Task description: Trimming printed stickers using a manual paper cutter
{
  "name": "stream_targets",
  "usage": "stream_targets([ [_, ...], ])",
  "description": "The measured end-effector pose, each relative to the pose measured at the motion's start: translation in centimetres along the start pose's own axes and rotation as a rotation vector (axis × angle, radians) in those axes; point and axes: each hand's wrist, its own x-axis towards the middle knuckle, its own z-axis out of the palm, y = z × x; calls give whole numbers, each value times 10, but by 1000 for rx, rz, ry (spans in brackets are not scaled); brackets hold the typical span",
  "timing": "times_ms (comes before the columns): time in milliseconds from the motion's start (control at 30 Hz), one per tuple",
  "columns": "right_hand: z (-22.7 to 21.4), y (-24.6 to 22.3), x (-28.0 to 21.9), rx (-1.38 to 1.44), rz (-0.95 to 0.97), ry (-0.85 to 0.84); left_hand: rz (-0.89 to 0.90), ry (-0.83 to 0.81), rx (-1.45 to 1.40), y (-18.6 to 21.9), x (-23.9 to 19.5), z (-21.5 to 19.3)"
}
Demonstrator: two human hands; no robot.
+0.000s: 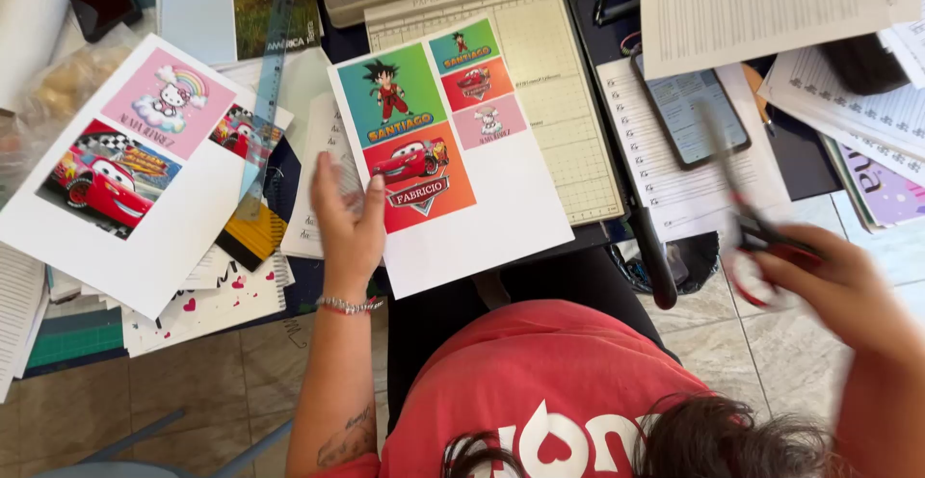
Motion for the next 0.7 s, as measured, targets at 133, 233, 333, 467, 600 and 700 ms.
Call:
stream_targets([
  [133, 72, -71, 33, -177, -102, -2, 302, 102, 81, 20, -16, -11],
  [233, 95, -95, 50, -388, -111, 81, 482, 7, 261, 41, -27, -15],
  [333, 99, -85, 67, -461, -195, 39, 431, -221, 564, 59, -37, -9],
  [467, 109, -109, 68, -1068, -771, 119, 422, -256, 949, 81, -46, 13],
  [600, 148, -164, 54, -1387, -904, 159, 518, -144, 1161, 97, -45, 49],
  [700, 165, -216, 19, -1474, -1127, 385, 482, -165, 1277, 132, -46, 69],
])
